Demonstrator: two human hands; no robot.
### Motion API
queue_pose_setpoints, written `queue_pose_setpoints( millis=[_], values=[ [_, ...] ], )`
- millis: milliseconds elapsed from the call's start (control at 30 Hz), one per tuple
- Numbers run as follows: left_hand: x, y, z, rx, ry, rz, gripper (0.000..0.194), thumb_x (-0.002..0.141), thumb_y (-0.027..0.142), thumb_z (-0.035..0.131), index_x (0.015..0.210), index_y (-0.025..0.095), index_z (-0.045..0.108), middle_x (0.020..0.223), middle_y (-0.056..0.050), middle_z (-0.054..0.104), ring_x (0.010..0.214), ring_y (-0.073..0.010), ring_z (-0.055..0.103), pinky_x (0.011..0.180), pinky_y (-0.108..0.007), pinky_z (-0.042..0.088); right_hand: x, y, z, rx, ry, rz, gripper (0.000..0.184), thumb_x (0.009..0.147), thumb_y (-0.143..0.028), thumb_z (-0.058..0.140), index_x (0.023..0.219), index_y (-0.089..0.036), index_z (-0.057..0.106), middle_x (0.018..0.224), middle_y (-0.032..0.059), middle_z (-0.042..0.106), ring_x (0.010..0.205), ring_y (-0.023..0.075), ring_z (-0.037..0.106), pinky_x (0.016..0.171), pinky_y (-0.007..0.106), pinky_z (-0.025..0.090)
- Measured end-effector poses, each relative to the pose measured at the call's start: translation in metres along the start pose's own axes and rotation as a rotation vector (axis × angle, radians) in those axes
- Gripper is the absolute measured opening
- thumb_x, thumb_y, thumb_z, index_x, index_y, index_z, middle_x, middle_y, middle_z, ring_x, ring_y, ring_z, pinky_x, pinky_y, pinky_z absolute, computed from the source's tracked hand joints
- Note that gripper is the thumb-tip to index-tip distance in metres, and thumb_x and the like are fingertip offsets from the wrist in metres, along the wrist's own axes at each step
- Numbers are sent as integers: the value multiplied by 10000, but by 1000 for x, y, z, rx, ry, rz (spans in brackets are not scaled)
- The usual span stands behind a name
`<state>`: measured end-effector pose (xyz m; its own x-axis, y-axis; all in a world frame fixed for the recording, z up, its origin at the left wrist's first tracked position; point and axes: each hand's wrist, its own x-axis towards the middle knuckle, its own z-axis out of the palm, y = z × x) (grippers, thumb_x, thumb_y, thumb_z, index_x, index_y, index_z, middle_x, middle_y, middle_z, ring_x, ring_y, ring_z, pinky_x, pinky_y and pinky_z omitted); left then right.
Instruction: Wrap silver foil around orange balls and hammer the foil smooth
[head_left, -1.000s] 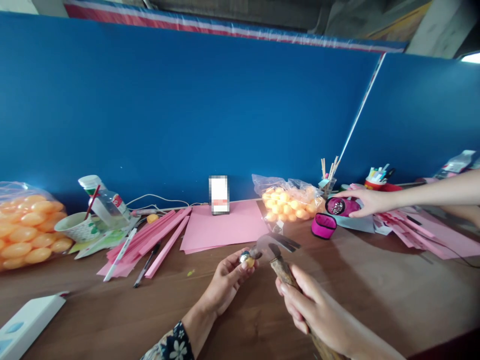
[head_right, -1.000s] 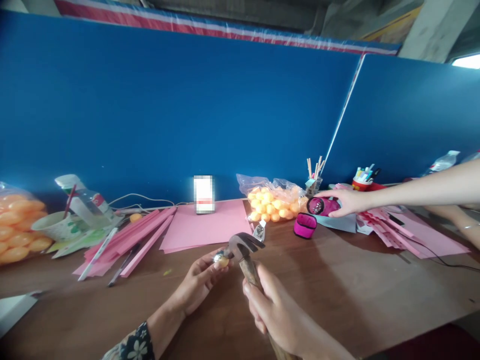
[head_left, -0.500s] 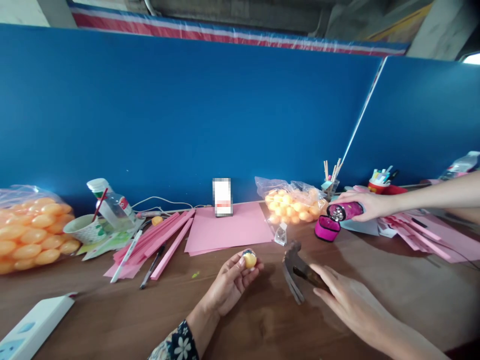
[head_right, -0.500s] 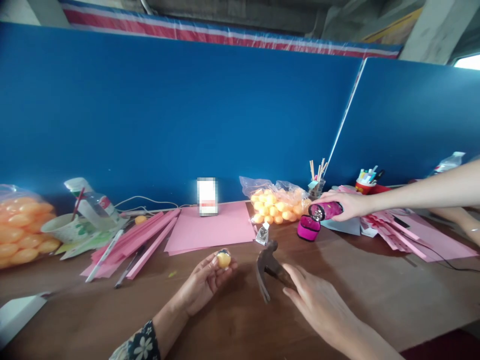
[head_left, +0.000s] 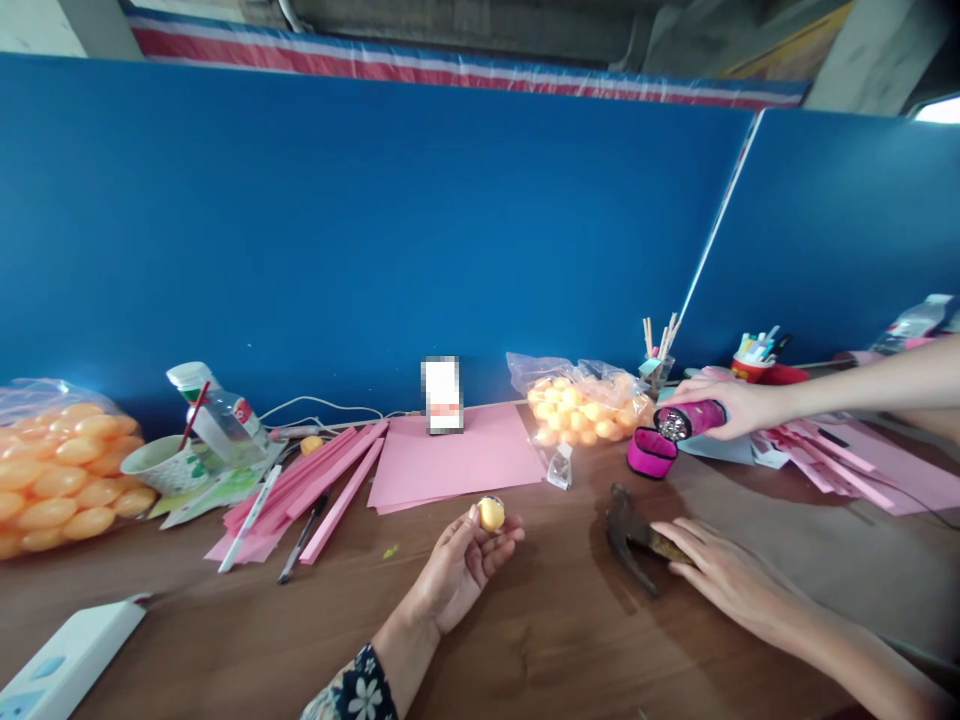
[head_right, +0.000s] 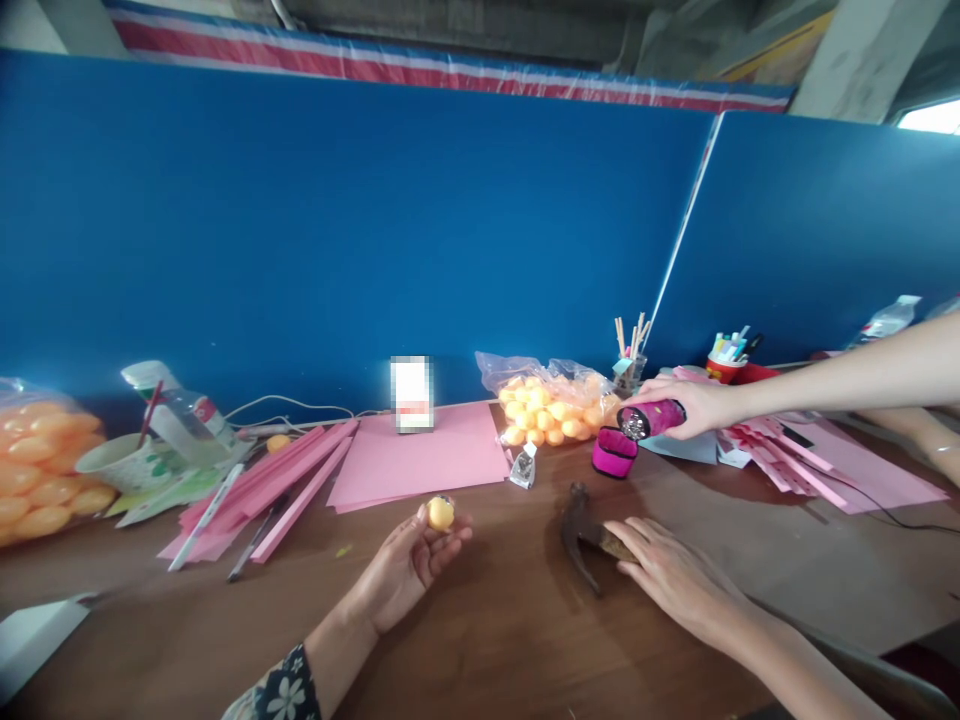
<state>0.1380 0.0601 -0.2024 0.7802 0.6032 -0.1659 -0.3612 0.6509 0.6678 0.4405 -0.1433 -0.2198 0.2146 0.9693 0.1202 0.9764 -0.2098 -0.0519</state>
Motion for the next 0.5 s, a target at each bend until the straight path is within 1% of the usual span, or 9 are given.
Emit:
queue_pose_setpoints(
  millis=[100, 167, 233, 300, 367, 400, 433, 500],
  values=[
    [0, -1, 0, 6, 8, 0, 288, 848, 318, 504, 1006, 84, 561, 1024, -173, 665, 952, -232, 639, 811, -266, 503, -2, 4, -3, 57, 9, 0, 369, 848, -338, 407, 1199, -272, 503, 1218, 84, 551, 1058, 248, 567, 848, 359, 483],
    [0, -1, 0, 8, 8, -2, 282, 848, 314, 505, 1009, 90, 563, 1023, -169, 665, 943, -227, 642, 803, -266, 506, -2, 2, -11, 85, 3, -1, 349, 842, -294, 406, 1175, -276, 507, 1184, 73, 559, 989, 226, 597, 791, 324, 502],
    [1, -1, -1, 12, 9, -5, 271, 848, 306, 506, 1009, 96, 566, 1025, -167, 665, 936, -223, 643, 803, -272, 507, 1, -5, -24, 79, 6, -7, 332, 830, -290, 431, 1152, -280, 511, 1153, 63, 563, 968, 219, 597, 768, 312, 502],
    [1, -2, -1, 22, 15, -5, 258, 848, 298, 506, 1002, 100, 568, 1031, -167, 663, 930, -219, 644, 810, -281, 506, 7, -20, -39, 52, 44, -14, 341, 824, -317, 466, 1161, -277, 495, 1155, 61, 549, 984, 224, 578, 781, 321, 487],
    [1, -2, -1, 32, 25, -3, 248, 848, 294, 507, 998, 106, 568, 1036, -164, 662, 923, -212, 646, 816, -285, 504, 18, -41, -52, 36, 125, -15, 294, 855, -288, 428, 1137, -251, 503, 1109, 66, 565, 951, 212, 578, 773, 321, 469],
    [1, -3, -1, 35, 29, -8, 240, 846, 288, 510, 996, 109, 568, 1033, -162, 663, 917, -209, 647, 814, -284, 504, 26, -53, -57, 33, 157, -23, 256, 871, -269, 404, 1092, -237, 528, 1053, 64, 583, 915, 201, 581, 763, 314, 459],
    [1, -3, -1, 37, 31, -14, 241, 845, 286, 512, 1001, 110, 566, 1040, -163, 661, 927, -212, 644, 812, -283, 504, 35, -65, -61, 33, 169, -41, 236, 880, -257, 391, 1055, -229, 548, 999, 59, 596, 881, 190, 581, 751, 302, 449],
    [1, -3, -1, 40, 32, -24, 248, 841, 285, 518, 1014, 113, 563, 1042, -164, 660, 933, -216, 641, 807, -283, 505, 59, -86, -65, 25, 141, -87, 229, 893, -227, 368, 959, -229, 587, 897, 39, 611, 799, 164, 575, 690, 269, 423]
  ],
)
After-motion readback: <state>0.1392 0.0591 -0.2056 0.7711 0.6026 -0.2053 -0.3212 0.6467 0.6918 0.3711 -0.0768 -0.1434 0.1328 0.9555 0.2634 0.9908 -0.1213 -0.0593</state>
